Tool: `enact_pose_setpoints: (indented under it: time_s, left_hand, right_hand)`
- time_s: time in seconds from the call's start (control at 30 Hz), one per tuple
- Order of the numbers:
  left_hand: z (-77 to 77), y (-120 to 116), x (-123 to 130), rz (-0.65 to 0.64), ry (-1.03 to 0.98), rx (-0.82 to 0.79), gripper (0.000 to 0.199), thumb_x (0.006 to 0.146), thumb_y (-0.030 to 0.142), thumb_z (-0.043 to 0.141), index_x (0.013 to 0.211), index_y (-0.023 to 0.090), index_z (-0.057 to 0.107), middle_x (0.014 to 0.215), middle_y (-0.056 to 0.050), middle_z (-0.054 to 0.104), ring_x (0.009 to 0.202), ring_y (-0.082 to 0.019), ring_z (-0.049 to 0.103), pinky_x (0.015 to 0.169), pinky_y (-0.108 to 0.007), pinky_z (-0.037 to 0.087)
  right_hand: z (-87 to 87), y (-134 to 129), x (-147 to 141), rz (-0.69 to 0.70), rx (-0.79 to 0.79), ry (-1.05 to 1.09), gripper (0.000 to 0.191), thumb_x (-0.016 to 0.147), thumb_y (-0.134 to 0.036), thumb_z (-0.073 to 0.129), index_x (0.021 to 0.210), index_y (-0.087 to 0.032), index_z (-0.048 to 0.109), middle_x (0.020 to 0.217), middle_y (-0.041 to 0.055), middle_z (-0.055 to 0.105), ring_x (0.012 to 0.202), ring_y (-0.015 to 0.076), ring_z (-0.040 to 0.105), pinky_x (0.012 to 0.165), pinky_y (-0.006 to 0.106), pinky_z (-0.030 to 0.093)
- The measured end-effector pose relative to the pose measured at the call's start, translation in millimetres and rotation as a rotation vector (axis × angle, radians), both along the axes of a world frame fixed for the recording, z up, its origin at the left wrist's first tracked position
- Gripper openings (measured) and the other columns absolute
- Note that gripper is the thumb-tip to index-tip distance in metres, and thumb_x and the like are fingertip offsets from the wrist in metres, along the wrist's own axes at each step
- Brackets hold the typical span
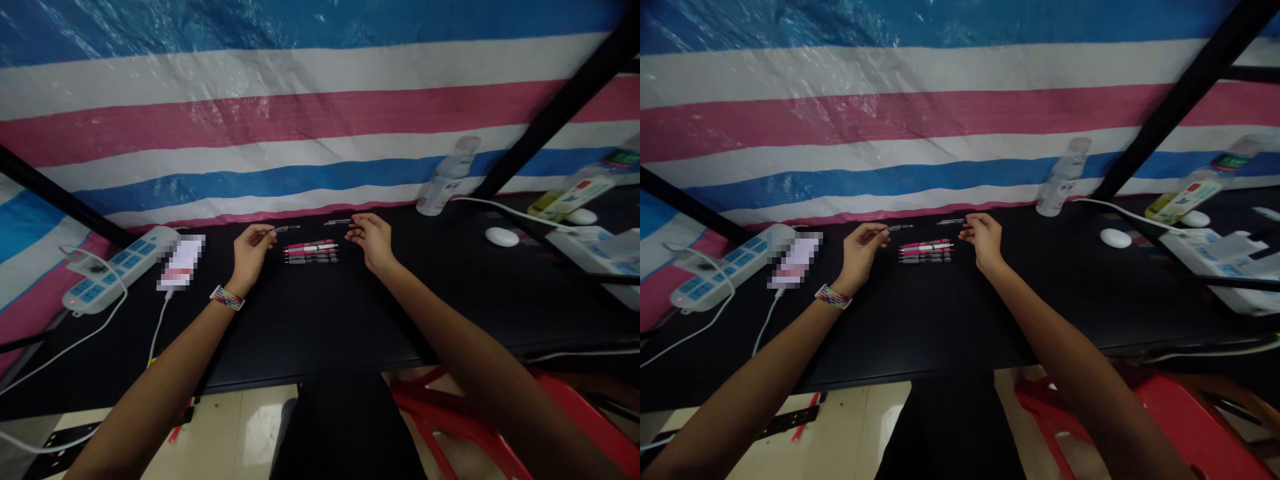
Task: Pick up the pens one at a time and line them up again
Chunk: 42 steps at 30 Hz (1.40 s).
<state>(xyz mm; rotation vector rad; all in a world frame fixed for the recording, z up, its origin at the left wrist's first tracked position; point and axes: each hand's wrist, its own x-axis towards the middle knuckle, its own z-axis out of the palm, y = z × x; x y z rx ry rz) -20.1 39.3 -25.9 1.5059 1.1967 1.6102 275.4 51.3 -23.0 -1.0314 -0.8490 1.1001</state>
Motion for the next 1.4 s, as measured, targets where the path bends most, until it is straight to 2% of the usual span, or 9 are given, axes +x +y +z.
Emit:
enact_pose_setpoints:
  time_s: [0.23,0.4,0.6,0.77,0.93,1.1,1.2,1.27,1.4]
  left_hand:
    - [1.0,-1.1,1.5,-0.005,0.02,-0.006,0.02,0.085,0.032,0.086,0.1,0.023,0.08,0.091,-0.005,0.079,0.079,-0.018,0.075,0.065,-0.028,0.058]
    - [6.7,-8.5,7.9,-0.158,0.086,-0.055,0.022,0.083,0.037,0.09,0.096,0.021,0.083,0.08,-0.004,0.078,0.072,-0.017,0.071,0.064,-0.028,0.057]
    - [9.7,-14.8,10.4,-0.172,0.203,-0.071,0.043,0.101,0.052,0.073,0.074,0.019,0.074,0.067,-0.003,0.07,0.06,-0.014,0.063,0.057,-0.025,0.051]
    - [9.5,-15.6,13.4,-0.2,0.135,0.012,0.027,0.087,0.039,0.09,0.098,0.021,0.075,0.088,-0.002,0.075,0.074,-0.015,0.07,0.066,-0.025,0.057]
    - [8.5,-16.0,12.5,-0.235,0.146,-0.029,0.019,0.104,0.038,0.072,0.113,0.022,0.076,0.074,0.0,0.07,0.062,-0.013,0.063,0.06,-0.026,0.054]
    - [7.3,-15.4,10.6,-0.219,0.214,0.057,0.039,0.093,0.028,0.085,0.13,0.025,0.074,0.109,-0.005,0.08,0.095,-0.019,0.076,0.084,-0.032,0.06]
    - [6.6,-15.2,10.4,-0.222,0.25,0.028,0.024,0.106,0.036,0.069,0.126,0.024,0.076,0.088,-0.003,0.077,0.083,-0.019,0.074,0.083,-0.035,0.059]
    - [6.2,-14.9,10.2,-0.216,0.265,0.031,0.024,0.108,0.035,0.066,0.126,0.024,0.076,0.085,-0.002,0.077,0.082,-0.019,0.074,0.082,-0.035,0.058]
    - [6.6,-14.9,10.2,-0.174,0.316,0.109,0.04,0.094,0.027,0.082,0.134,0.025,0.073,0.117,-0.007,0.081,0.111,-0.024,0.077,0.093,-0.037,0.058]
  right_hand:
    - [1.5,-2.2,-1.2,-0.003,-0.001,-0.001,0.01,0.082,-0.031,0.079,0.088,-0.024,0.074,0.081,0.0019,0.071,0.067,0.0162,0.069,0.076,0.038,0.066]
    - [6.0,-16.3,-15.8,0.275,0.058,-0.095,0.023,0.075,-0.036,0.092,0.091,-0.023,0.081,0.076,0.002,0.074,0.068,0.0187,0.072,0.073,0.037,0.065]
    - [5.4,-20.1,-21.8,0.311,0.075,-0.065,0.027,0.074,-0.036,0.094,0.093,-0.022,0.084,0.08,0.003,0.077,0.074,0.0189,0.074,0.083,0.04,0.067]
    - [4.9,-17.6,-19.5,0.298,0.028,-0.042,0.027,0.076,-0.038,0.094,0.095,-0.02,0.084,0.085,0.0054,0.08,0.074,0.0184,0.074,0.083,0.041,0.066]
    - [4.2,-19.1,-20.7,0.314,0.035,-0.025,0.029,0.075,-0.038,0.094,0.096,-0.02,0.085,0.086,0.0051,0.08,0.077,0.0188,0.074,0.083,0.04,0.065]
    - [3.0,-19.9,-22.9,0.312,0.042,-0.043,0.026,0.077,-0.035,0.092,0.097,-0.02,0.085,0.086,0.0051,0.079,0.076,0.0189,0.074,0.082,0.04,0.065]
    - [2.4,-19.8,-23.6,0.322,0.051,-0.05,0.026,0.078,-0.035,0.091,0.098,-0.02,0.084,0.086,0.0046,0.079,0.076,0.0189,0.074,0.083,0.041,0.065]
    - [1.7,-19.6,-23.8,0.33,0.061,-0.05,0.027,0.078,-0.036,0.092,0.099,-0.02,0.084,0.084,0.004,0.078,0.076,0.0191,0.074,0.082,0.041,0.065]
    - [-0.3,-18.7,-24.0,0.323,0.066,-0.043,0.029,0.077,-0.037,0.093,0.099,-0.02,0.084,0.086,0.0046,0.079,0.076,0.0187,0.074,0.081,0.041,0.065]
